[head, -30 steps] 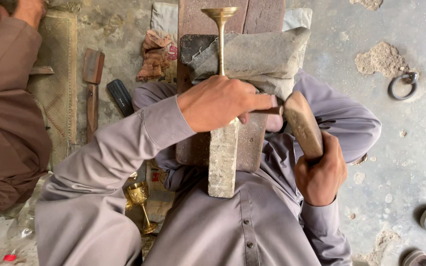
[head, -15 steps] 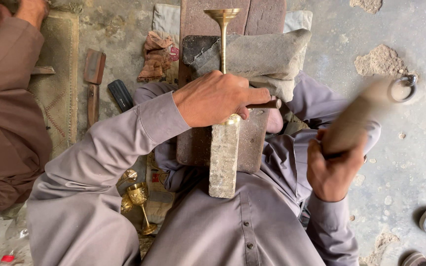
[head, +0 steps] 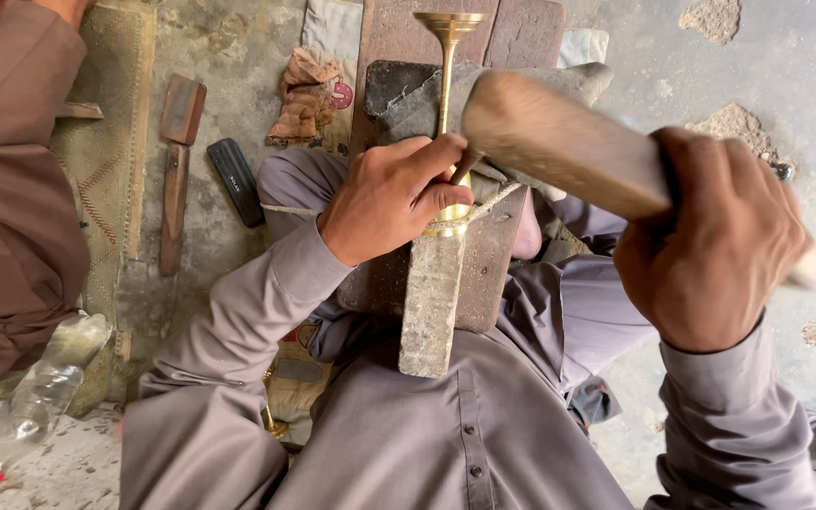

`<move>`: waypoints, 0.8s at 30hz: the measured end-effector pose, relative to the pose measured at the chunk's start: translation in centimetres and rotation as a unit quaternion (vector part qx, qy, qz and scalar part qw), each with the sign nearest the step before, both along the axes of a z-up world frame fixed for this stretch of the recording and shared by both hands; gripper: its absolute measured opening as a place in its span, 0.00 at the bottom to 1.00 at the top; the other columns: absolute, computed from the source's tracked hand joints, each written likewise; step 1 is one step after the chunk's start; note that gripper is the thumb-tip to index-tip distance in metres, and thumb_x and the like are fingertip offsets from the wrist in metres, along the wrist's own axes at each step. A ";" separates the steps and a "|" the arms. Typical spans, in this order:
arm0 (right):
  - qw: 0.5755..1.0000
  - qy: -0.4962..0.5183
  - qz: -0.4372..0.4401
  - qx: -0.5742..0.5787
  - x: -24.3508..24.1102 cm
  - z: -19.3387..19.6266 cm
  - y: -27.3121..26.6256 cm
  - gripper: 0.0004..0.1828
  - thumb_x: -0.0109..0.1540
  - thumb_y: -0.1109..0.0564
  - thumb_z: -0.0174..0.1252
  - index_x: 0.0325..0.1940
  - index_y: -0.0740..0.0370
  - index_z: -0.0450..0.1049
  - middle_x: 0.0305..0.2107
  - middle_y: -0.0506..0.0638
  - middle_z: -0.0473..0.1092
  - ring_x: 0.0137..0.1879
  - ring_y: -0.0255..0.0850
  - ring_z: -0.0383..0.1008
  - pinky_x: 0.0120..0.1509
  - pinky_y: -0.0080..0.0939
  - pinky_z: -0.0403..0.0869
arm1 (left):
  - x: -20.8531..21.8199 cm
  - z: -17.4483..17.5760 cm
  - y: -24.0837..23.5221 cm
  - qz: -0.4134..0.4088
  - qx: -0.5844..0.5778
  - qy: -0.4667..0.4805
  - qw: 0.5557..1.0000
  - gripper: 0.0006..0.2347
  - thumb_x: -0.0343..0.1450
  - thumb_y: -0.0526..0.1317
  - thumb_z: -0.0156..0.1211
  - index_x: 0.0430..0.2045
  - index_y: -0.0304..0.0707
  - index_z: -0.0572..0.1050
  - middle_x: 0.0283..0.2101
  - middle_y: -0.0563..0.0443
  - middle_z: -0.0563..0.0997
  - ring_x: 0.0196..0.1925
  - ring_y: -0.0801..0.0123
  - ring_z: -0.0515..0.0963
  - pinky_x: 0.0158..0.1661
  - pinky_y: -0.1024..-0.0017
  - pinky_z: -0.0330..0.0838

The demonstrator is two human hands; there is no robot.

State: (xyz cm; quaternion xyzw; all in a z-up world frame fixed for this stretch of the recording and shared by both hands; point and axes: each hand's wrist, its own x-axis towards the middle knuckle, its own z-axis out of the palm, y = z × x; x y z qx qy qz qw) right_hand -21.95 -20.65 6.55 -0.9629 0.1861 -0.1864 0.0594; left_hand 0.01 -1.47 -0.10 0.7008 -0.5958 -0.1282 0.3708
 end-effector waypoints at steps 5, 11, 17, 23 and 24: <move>0.996 0.068 -0.004 -0.051 0.1 0.5 -0.6 0.10 0.64 0.60 0.59 0.50 0.60 0.74 0.29 0.50 0.71 0.28 0.40 0.67 0.35 0.42 0.63 | -1.1 -0.6 0.7 0.053 -0.052 0.004 0.997 0.12 0.75 0.45 0.63 0.42 0.33 0.73 0.34 0.47 0.79 0.28 0.66 0.80 0.28 0.68 0.74; 1.000 -0.007 0.017 -0.019 -0.8 0.2 -1.0 0.22 0.57 0.65 0.60 0.57 0.61 0.73 0.36 0.51 0.72 0.38 0.42 0.70 0.45 0.44 0.64 | -5.5 -1.1 1.9 0.230 -0.120 0.226 0.939 0.12 0.77 0.40 0.66 0.37 0.32 0.68 0.35 0.52 0.78 0.34 0.76 0.82 0.33 0.78 0.78; 0.994 -0.038 0.044 -0.092 0.1 0.0 -0.8 0.20 0.59 0.67 0.59 0.56 0.60 0.74 0.36 0.49 0.71 0.39 0.41 0.69 0.46 0.42 0.62 | -7.3 -2.9 2.2 0.271 -0.145 0.094 0.947 0.08 0.77 0.36 0.66 0.37 0.32 0.72 0.37 0.50 0.78 0.32 0.74 0.81 0.30 0.80 0.77; 0.990 -0.056 0.110 -0.072 2.1 1.9 -0.1 0.16 0.66 0.65 0.65 0.58 0.58 0.76 0.35 0.47 0.73 0.36 0.39 0.68 0.46 0.42 0.64 | -6.5 -6.9 3.1 0.261 -0.173 -0.054 0.948 0.12 0.73 0.41 0.65 0.46 0.35 0.73 0.46 0.43 0.80 0.47 0.58 0.81 0.52 0.59 0.76; 0.990 -0.060 0.124 -0.033 2.4 2.2 0.1 0.17 0.66 0.64 0.64 0.58 0.58 0.75 0.36 0.46 0.73 0.36 0.38 0.68 0.46 0.41 0.64 | -6.5 -7.7 3.1 0.265 -0.180 -0.065 0.945 0.14 0.73 0.42 0.65 0.49 0.37 0.71 0.46 0.44 0.80 0.48 0.59 0.81 0.53 0.59 0.75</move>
